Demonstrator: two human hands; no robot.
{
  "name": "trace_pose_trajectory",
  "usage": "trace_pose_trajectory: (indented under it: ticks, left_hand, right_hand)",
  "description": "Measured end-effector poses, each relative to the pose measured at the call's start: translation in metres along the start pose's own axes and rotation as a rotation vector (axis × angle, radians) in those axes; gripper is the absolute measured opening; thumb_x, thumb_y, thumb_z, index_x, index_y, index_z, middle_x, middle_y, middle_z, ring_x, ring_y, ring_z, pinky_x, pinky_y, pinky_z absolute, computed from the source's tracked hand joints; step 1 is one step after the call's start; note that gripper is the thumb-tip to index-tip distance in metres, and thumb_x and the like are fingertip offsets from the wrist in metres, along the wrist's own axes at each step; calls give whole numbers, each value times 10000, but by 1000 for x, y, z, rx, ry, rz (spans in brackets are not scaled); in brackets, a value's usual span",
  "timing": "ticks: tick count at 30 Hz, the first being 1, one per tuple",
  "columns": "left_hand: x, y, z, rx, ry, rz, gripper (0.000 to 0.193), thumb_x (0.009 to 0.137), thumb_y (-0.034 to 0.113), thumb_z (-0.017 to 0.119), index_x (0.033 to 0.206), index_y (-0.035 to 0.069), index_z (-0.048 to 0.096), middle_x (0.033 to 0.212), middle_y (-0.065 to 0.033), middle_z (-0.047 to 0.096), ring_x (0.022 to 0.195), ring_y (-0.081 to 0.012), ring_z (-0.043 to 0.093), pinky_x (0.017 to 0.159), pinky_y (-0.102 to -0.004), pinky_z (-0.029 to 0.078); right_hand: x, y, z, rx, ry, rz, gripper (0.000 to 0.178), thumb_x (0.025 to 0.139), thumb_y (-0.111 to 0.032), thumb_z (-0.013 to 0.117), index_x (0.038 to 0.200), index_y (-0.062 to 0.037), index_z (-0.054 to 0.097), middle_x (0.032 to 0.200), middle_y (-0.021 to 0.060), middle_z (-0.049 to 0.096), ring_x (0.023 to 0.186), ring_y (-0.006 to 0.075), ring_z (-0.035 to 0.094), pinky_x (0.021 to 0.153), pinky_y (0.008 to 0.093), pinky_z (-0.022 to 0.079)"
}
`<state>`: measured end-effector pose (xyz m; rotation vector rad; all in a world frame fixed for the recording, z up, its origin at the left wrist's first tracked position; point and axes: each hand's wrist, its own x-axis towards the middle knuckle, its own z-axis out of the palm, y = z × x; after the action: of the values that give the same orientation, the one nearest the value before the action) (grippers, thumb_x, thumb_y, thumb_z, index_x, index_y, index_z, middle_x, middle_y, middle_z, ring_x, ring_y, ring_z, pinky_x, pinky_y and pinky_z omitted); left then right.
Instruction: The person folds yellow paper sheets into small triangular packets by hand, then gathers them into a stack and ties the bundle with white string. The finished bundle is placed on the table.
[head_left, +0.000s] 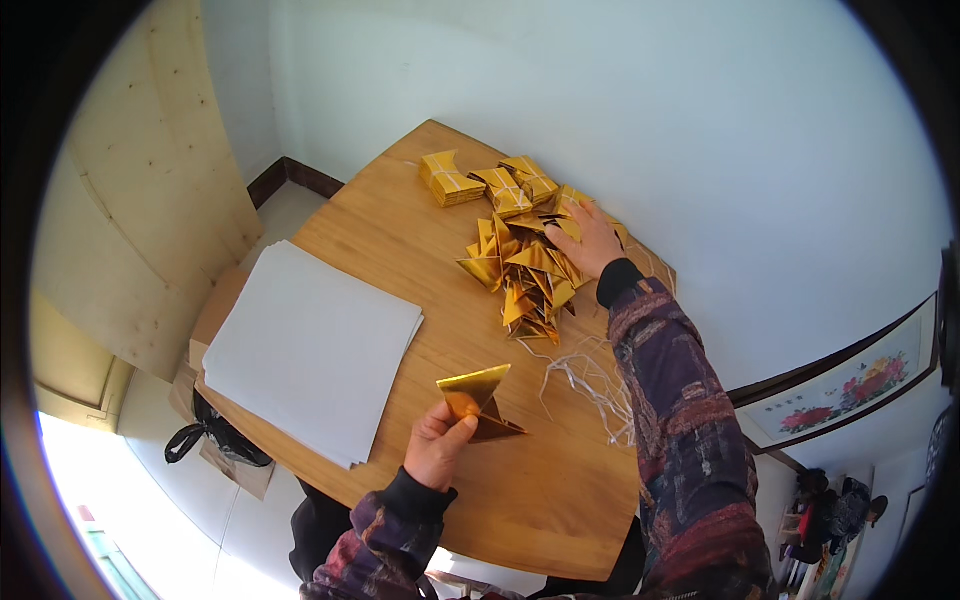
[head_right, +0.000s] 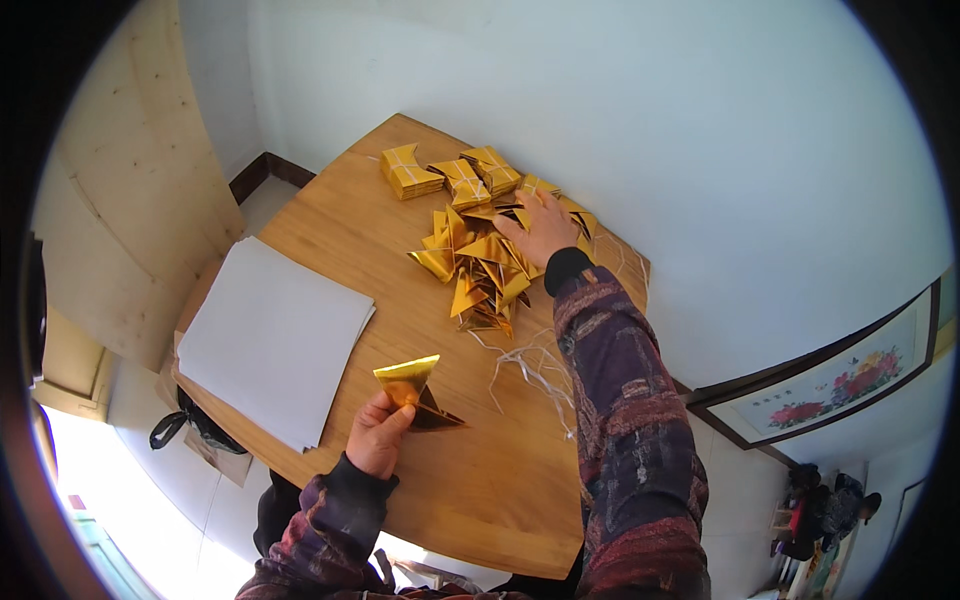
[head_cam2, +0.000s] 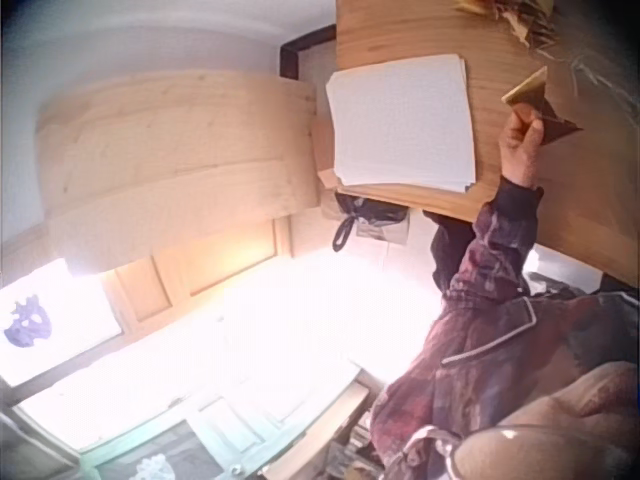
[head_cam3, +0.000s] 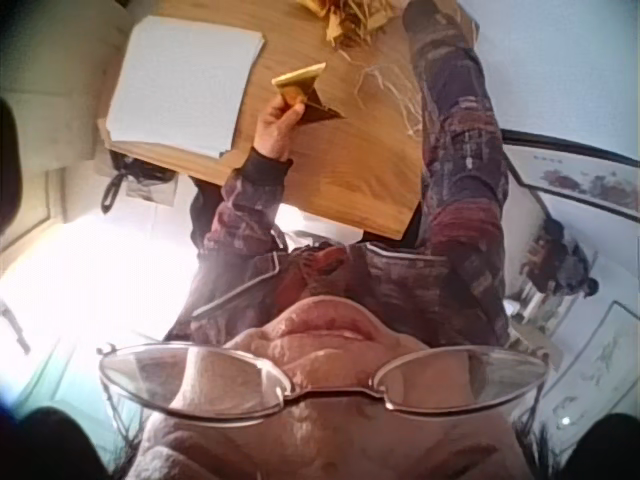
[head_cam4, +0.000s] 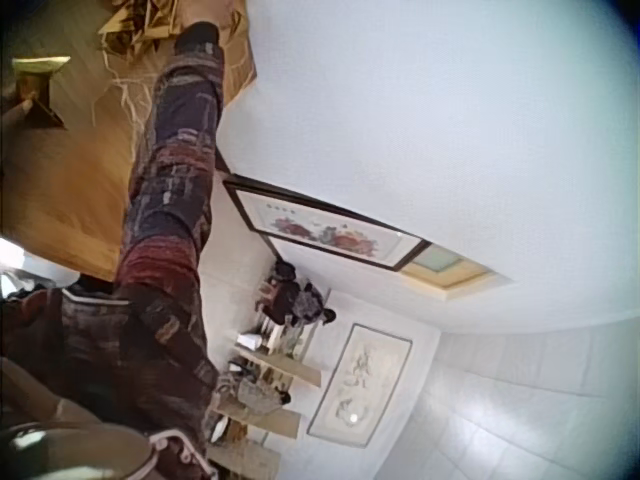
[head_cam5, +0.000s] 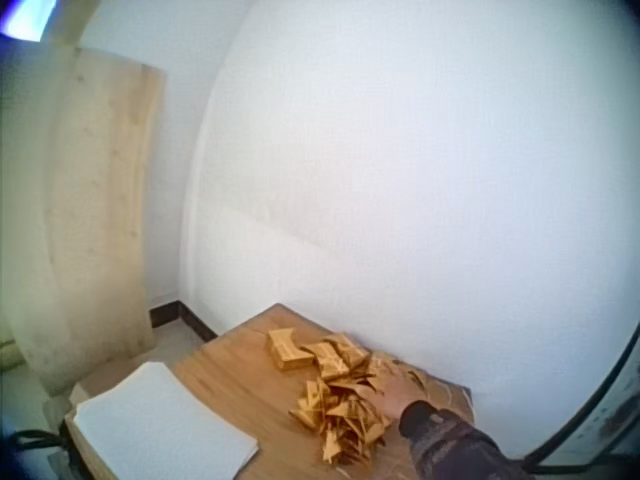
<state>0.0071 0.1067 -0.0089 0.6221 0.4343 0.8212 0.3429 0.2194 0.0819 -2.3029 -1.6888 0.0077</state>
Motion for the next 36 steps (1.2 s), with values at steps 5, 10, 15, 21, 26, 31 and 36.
trace_pose_trajectory:
  ticks: [5, 10, 15, 21, 26, 31, 36]
  left_hand:
    - [3, 10, 3, 89, -25, -76, 187, 904, 34, 599, 1089, 26, 624, 1008, 15, 634, 920, -73, 545, 860, -238, 426]
    - [4, 11, 6, 108, 2, -122, 179, 894, 26, 613, 1072, 40, 630, 959, 36, 615, 860, -53, 514, 819, -212, 408]
    - [2, 10, 5, 133, 45, -127, 212, 884, 23, 617, 1095, 38, 624, 989, 29, 619, 870, -59, 519, 824, -217, 406]
    - [2, 8, -3, 89, 13, -95, 273, 865, -23, 584, 1136, 11, 603, 1084, -23, 627, 1012, -136, 554, 955, -278, 389]
    - [1, 8, -9, 36, 8, -129, 267, 866, 0, 580, 1132, -17, 594, 1080, -89, 643, 1015, -191, 583, 945, -323, 417]
    - [0, 11, -15, 40, -36, -195, 296, 868, 35, 588, 1158, -25, 578, 1044, -138, 657, 993, -233, 606, 939, -354, 434]
    - [0, 10, -10, -23, 43, -205, 290, 873, 27, 587, 1160, -14, 574, 1080, -122, 648, 1008, -243, 612, 947, -367, 444]
  right_hand:
    - [27, -24, 30, -86, -183, 82, 758, 816, -664, 525, 1378, -159, 463, 1465, 104, 361, 1339, 403, 298, 1057, 576, 290]
    - [-17, -45, 39, -96, -360, 54, 745, 832, -655, 504, 1397, -174, 434, 1439, 85, 382, 1264, 398, 374, 1008, 593, 336]
    - [-56, -60, 28, -105, -417, -71, 723, 858, -636, 490, 1401, -164, 419, 1426, 90, 387, 1255, 412, 381, 995, 570, 362]
    - [-17, -4, 3, 292, -99, -141, 686, 912, -551, 478, 1327, -4, 465, 1324, 214, 510, 1248, 371, 456, 1044, 412, 367]
    - [33, 90, 15, -44, -1, 290, 542, 917, -413, 502, 1339, -74, 482, 1367, 212, 465, 1271, 367, 426, 1077, 449, 320]
    - [43, 138, 60, -161, -25, 387, 456, 928, -412, 489, 1328, -194, 515, 1415, 174, 408, 1316, 357, 360, 1054, 525, 310]
    - [42, 147, 58, -274, 61, 360, 392, 936, -373, 496, 1229, -118, 551, 1234, 162, 563, 1173, 351, 505, 977, 483, 394]
